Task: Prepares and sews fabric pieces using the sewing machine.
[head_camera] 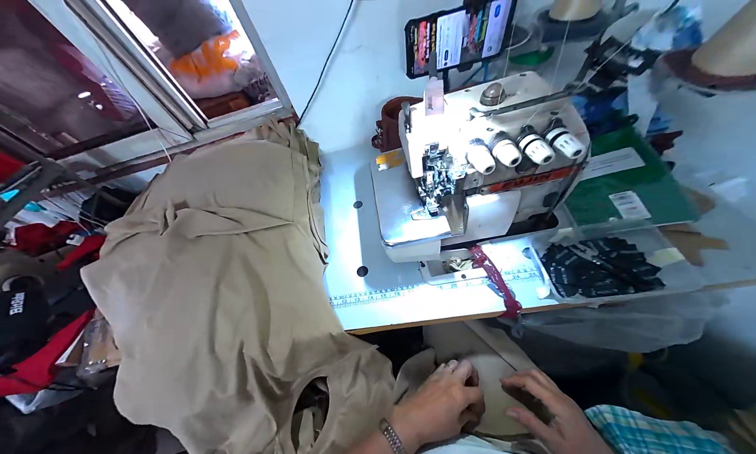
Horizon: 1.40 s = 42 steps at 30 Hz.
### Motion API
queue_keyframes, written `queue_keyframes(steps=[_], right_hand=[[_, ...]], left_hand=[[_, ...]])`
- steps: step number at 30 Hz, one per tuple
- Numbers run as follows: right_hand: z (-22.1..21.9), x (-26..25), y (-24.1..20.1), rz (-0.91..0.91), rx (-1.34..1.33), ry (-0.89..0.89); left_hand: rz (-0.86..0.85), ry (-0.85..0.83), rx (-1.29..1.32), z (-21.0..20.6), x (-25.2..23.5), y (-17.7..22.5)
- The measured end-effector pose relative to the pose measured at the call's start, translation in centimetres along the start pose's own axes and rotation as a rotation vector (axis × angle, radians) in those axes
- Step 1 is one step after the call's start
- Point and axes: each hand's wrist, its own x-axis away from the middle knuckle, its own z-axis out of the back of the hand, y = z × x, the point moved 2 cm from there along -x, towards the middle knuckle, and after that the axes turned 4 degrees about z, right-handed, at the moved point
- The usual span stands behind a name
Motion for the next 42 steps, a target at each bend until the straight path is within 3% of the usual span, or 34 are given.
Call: queue_keyframes(steps=[4, 9, 14, 18, 22, 25, 28, 31, 34, 37, 42], right_hand=[[0.3, 0.2, -0.1, 0.003, -0.025, -0.038], [0.1, 0.0, -0.4, -0.023, -0.011, -0.042], [0.2, -0.7, 0.0, -0.115, 0.138, 0.186], [4.0, -1.2, 1.2, -0.222, 0.319, 0.27], [10.1, -2.4, -2.8, -0.074, 0.449, 0.304], [13.3, -3.7, -6.7, -0.042, 0.382, 0.18], [12.8, -6.8, -10.1, 0.072, 0.244, -0.062], [7.4, -10.4, -13.8, 0.247, 0.141, -0.276], [0.0, -12.3, -16.7, 0.292, -0.218, -0.44], [-5.0, -14.0, -17.9, 0.325, -0.245, -0.477], [-8.5, -17.9, -19.3, -0.054, -0.149, -0.929]], left_hand=[[-0.017, -0.019, 0.058, 1.0, 0.1, -0.7], [0.02, 0.108, 0.006, 3.4, -1.0, 0.0], [-0.255, 0.373, 0.117, 6.0, -2.8, 4.8], [-0.298, 0.489, 0.374, 8.9, -3.1, 6.2], [-0.156, 0.53, 0.745, 12.0, -0.9, 6.1], [-0.05, 0.51, 0.989, 13.6, 1.5, 5.1], [-0.132, 0.511, 1.134, 15.8, 5.2, 5.2], [-0.168, 0.509, 0.916, 17.4, 8.5, 5.5], [-0.162, 0.493, 0.775, 18.5, 11.2, 6.5], [-0.104, 0.644, 0.705, 20.5, 15.6, 6.4], [0.14, 0.894, 0.739, 23.7, 22.6, 4.9]])
